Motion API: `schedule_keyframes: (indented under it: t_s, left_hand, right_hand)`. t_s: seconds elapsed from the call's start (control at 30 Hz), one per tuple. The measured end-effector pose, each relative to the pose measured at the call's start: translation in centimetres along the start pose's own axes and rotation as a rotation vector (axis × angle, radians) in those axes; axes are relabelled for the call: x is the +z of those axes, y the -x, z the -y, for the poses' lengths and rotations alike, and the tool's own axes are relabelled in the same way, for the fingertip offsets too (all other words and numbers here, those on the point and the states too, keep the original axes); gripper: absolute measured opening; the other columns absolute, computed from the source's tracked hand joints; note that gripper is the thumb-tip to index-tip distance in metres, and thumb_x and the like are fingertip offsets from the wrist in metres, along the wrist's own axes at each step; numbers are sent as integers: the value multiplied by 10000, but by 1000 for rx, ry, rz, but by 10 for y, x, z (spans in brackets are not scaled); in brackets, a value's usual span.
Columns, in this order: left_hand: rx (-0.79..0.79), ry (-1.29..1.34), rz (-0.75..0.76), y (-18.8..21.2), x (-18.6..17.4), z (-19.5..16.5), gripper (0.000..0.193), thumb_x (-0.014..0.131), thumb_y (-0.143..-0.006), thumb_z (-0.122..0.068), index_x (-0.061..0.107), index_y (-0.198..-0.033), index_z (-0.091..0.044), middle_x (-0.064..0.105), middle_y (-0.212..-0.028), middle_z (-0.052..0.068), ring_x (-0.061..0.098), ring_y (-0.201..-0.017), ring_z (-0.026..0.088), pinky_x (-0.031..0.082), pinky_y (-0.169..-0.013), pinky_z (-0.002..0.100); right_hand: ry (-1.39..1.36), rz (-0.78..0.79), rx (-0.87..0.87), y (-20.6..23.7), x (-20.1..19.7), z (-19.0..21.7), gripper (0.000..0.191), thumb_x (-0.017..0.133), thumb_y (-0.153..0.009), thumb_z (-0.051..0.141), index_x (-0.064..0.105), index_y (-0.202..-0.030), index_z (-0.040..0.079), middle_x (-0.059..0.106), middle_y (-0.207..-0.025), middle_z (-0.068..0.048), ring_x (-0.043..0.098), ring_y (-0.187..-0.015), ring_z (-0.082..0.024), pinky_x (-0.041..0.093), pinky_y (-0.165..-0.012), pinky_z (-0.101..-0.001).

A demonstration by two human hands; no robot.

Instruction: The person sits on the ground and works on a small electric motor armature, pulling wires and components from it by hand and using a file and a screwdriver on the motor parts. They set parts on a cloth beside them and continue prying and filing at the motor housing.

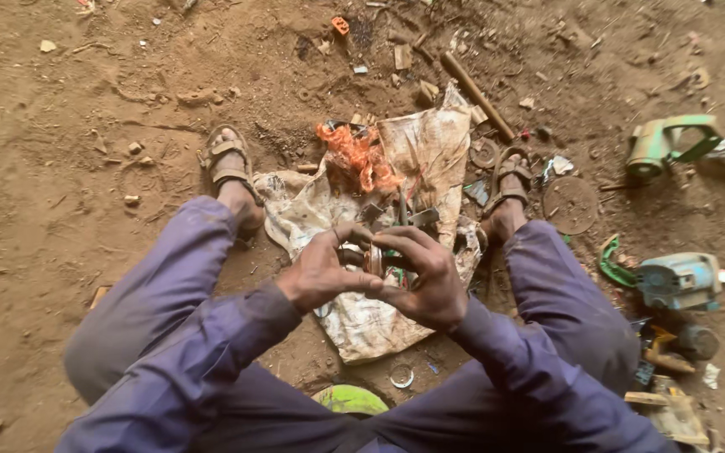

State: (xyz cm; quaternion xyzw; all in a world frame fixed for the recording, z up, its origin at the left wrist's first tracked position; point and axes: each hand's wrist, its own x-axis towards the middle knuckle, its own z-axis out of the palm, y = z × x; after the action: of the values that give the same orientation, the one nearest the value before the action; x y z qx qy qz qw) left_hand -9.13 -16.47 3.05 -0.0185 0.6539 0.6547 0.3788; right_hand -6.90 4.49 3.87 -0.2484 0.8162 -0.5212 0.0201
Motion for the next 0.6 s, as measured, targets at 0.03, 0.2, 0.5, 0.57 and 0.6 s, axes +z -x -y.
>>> schedule_keyframes:
  t_s: [0.03, 0.2, 0.5, 0.57, 0.6]
  left_hand:
    - [18, -24, 14, 7, 3, -3, 641, 898, -654, -183, 563, -1181, -43, 667, -1145, 148, 716, -1077, 271, 675, -861, 386]
    - [131, -62, 102, 19, 11, -10, 606, 913, -699, -217, 587, -1167, -17, 697, -1101, 132, 743, -1003, 233, 684, -845, 361]
    - [122, 187, 0, 8, -1, -13, 548, 892, -752, -115, 520, -1144, -26, 694, -1025, 113, 759, -947, 219, 675, -821, 375]
    - [70, 182, -65, 9, -10, -12, 585, 883, -740, -72, 534, -1208, -39, 701, -1055, 122, 724, -967, 215, 665, -832, 361]
    - [97, 293, 17, 9, -12, -10, 584, 874, -759, -59, 536, -1235, -36, 697, -1095, 131, 720, -1014, 221, 660, -881, 369]
  right_hand:
    - [-28, 4, 25, 3, -1, 5, 630, 899, -770, 249, 654, -1265, -54, 660, -1245, -202, 747, -1103, -293, 605, -915, -346]
    - [-45, 38, 54, 7, -20, 17, 598, 944, -733, 226, 679, -1196, -43, 671, -1196, -173, 765, -1065, -255, 610, -909, -338]
    - [52, -240, 101, -3, -42, 14, 415, 944, -717, 189, 685, -986, 9, 663, -1057, -119, 711, -869, -146, 632, -746, -255]
    - [-34, -290, 168, -3, -48, 7, 323, 920, -823, 138, 688, -1021, 32, 667, -1087, -93, 699, -825, -110, 624, -744, -233]
    - [-93, -201, 261, -2, -49, 2, 347, 904, -809, 158, 689, -1049, 31, 690, -1037, -82, 716, -817, -113, 634, -728, -240]
